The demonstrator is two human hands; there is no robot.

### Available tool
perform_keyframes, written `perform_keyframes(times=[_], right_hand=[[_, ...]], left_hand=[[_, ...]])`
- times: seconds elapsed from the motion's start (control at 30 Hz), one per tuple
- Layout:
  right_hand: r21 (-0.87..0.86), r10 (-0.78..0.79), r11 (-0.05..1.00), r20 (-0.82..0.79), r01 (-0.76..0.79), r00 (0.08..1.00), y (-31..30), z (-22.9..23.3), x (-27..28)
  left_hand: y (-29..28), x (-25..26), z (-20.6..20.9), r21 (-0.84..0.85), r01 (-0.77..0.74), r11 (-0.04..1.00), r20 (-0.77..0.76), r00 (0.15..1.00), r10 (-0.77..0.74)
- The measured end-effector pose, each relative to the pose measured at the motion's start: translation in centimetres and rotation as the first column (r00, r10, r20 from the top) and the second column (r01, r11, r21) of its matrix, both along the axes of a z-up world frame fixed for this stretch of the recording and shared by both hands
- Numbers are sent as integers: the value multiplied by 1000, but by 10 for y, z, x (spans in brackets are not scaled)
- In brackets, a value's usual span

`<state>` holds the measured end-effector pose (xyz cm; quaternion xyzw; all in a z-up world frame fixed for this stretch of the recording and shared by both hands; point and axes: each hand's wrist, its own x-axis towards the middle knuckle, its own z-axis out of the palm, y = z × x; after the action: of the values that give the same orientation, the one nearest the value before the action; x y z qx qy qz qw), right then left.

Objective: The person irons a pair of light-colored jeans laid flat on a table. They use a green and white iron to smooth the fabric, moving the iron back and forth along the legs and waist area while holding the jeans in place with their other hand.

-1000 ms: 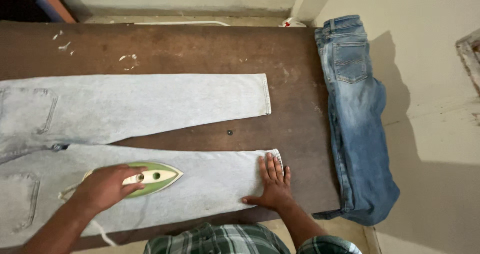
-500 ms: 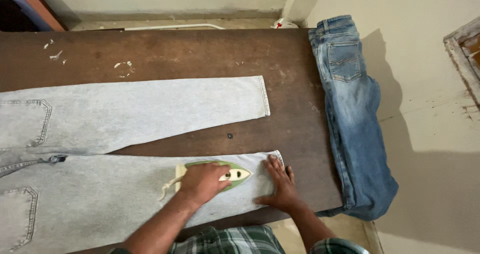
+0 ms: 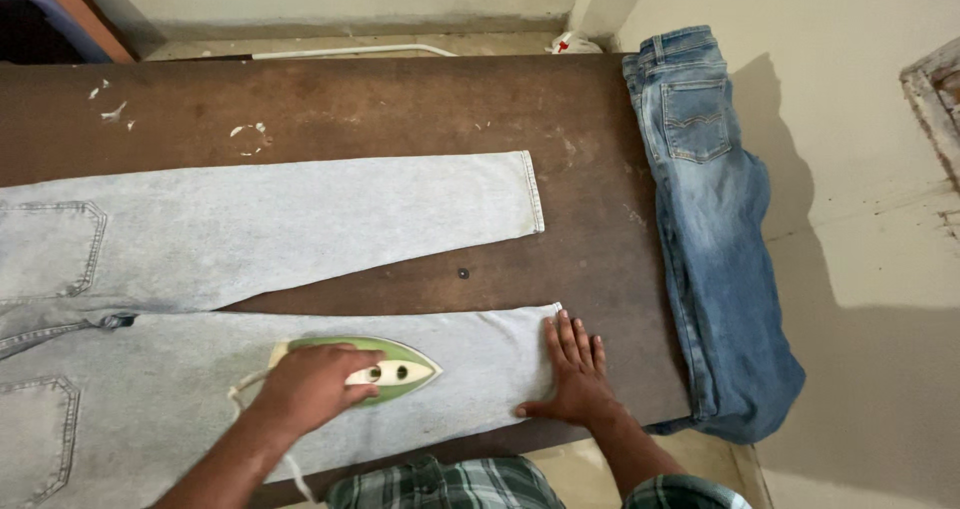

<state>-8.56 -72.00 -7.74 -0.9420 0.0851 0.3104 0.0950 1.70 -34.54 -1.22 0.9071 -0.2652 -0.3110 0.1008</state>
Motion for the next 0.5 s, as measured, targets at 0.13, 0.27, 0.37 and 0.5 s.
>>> perform_keyframes(times=[0.13, 0.27, 0.37, 0.5], right_hand=[[-16, 5, 1000, -12, -5, 1000, 2, 1, 0], [-7, 20, 1000, 60, -20, 998, 5, 14, 1], [-73, -33, 997, -56, 29, 998, 7, 27, -2], [-62, -70, 995, 30, 72, 997, 0, 31, -10]], left_hand=[[-11, -2, 6, 21, -42, 999, 6, 999, 42], [-64, -11, -8, -143, -83, 986, -1, 996, 84], [-116, -16, -15, -192, 16, 981, 37, 999, -9], [-156, -15, -8, -269, 115, 956, 146, 986, -78]])
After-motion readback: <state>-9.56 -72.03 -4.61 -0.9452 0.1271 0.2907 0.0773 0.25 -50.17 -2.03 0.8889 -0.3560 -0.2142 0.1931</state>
